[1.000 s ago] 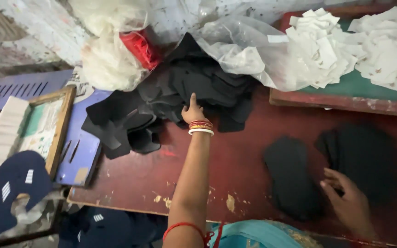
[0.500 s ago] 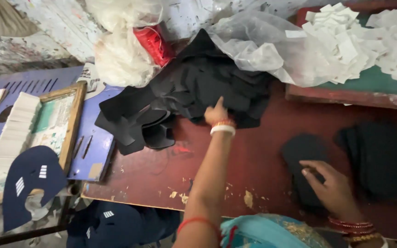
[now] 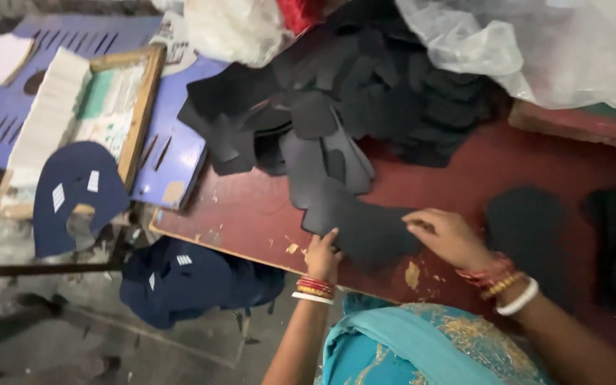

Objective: Sorting and stacking black shoe components on a table in a workshop.

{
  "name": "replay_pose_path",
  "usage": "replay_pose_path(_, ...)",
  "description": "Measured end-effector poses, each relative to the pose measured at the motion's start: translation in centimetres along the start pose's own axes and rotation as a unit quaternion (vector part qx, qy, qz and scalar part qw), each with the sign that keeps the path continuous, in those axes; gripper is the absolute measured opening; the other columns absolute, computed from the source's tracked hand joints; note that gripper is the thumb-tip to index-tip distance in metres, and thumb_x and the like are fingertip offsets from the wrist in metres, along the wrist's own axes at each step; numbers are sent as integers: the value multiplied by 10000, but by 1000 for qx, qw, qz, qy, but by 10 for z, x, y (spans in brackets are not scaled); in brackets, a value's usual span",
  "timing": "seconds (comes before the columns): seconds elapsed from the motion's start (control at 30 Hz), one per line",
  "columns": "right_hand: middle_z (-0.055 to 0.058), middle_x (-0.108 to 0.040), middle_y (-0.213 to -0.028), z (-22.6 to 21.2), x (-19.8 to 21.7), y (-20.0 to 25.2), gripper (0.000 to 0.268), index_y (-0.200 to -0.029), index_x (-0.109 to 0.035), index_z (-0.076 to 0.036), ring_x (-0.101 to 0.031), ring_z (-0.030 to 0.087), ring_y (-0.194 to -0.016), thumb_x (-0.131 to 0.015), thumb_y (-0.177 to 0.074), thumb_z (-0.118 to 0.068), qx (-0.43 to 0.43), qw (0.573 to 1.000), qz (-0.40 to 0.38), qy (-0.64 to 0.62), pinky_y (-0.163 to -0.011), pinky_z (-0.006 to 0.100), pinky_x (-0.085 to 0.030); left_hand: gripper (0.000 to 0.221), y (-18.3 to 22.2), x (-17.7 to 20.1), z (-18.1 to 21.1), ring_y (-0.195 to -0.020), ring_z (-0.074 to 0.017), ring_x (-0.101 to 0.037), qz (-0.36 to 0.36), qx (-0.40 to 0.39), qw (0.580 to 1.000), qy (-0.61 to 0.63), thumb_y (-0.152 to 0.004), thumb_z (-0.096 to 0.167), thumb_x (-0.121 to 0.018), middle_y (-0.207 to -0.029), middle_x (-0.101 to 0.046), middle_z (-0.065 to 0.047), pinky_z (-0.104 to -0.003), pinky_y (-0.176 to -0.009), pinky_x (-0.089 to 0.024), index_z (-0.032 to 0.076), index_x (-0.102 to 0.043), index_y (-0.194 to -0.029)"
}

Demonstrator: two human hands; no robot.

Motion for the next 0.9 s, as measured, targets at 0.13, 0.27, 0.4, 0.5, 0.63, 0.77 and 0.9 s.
replay_pose_path(0.13,109,-716,-1205,-9,-31,-33,388,-1217,-706,-91,-670,276,-1102,-730,-895,-307,98,994,-14,51,-938,388,-510,440,17,0,61,-1106,-331,-654,-25,221,643,733,-873,134,-623,-1196,-681,-156,-448,-925,-568,-9,-572,-1286)
replay_pose_path(0.27,142,-671,-1181,-27,-37,-32,607,-1256,-620,-52,-635,278,-1087,-857,-764,-317,141,990,-2,-12,-924,397,-505,521,32,2,101,-1181,-339,-653,-59,125,576,805,-843,84,-584,-1300,-674,-190,-439,-1031,-529,-62,-578,-1343)
replay_pose_path(0.4,114,-679,-1121,-20,-30,-4,648,-1257,-573,-51,-672,218,-996,-881,-732,-273,88,992,12,-92,-850,369,-552,424,41,-8,106,-1183,-313,-641,-78,139,646,747,-960,101,-591,-1303,-663,-176,-420,-1051,-507,-66,-582,-1349)
replay_pose_path(0.5,89,-683,-1085,-32,-12,14,664,-1296,-547,-57,-680,183,-953,-869,-743,-235,82,987,90,-109,-800,341,-571,422,44,-13,113,-1211,-230,-681,-39,-196,952,232,-1057,119,-461,-1314,-693,-107,-337,-1104,-513,6,-632,-1426)
replay_pose_path(0.63,120,-633,-1089,-48,10,38,601,-1279,-604,-73,-650,203,-902,-874,-753,-181,117,971,209,-12,-770,337,-562,372,40,-12,166,-1197,-205,-614,-145,24,755,638,-1057,144,-541,-1323,-643,-106,-333,-1052,-479,-36,-572,-1381)
replay_pose_path(0.77,90,-659,-1091,-34,15,51,549,-1252,-628,-90,-672,202,-941,-875,-766,-157,81,970,229,0,-803,336,-564,400,43,-32,177,-1199,-188,-606,-181,27,746,640,-1053,148,-538,-1334,-636,-92,-325,-1051,-475,-33,-554,-1409)
replay_pose_path(0.9,87,-641,-1113,-22,23,63,541,-1229,-590,-101,-667,211,-954,-879,-778,-179,57,964,260,-5,-831,341,-565,374,46,-43,190,-1174,-216,-613,-207,85,692,687,-1047,148,-541,-1299,-637,-101,-357,-1020,-483,-5,-554,-1388)
Point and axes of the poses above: each hand's wrist, its own y-axis away from the middle knuckle, its own x-axis out of the back of the hand, z = x × y, the point moved 1 cm from there along -y, towards the middle knuckle
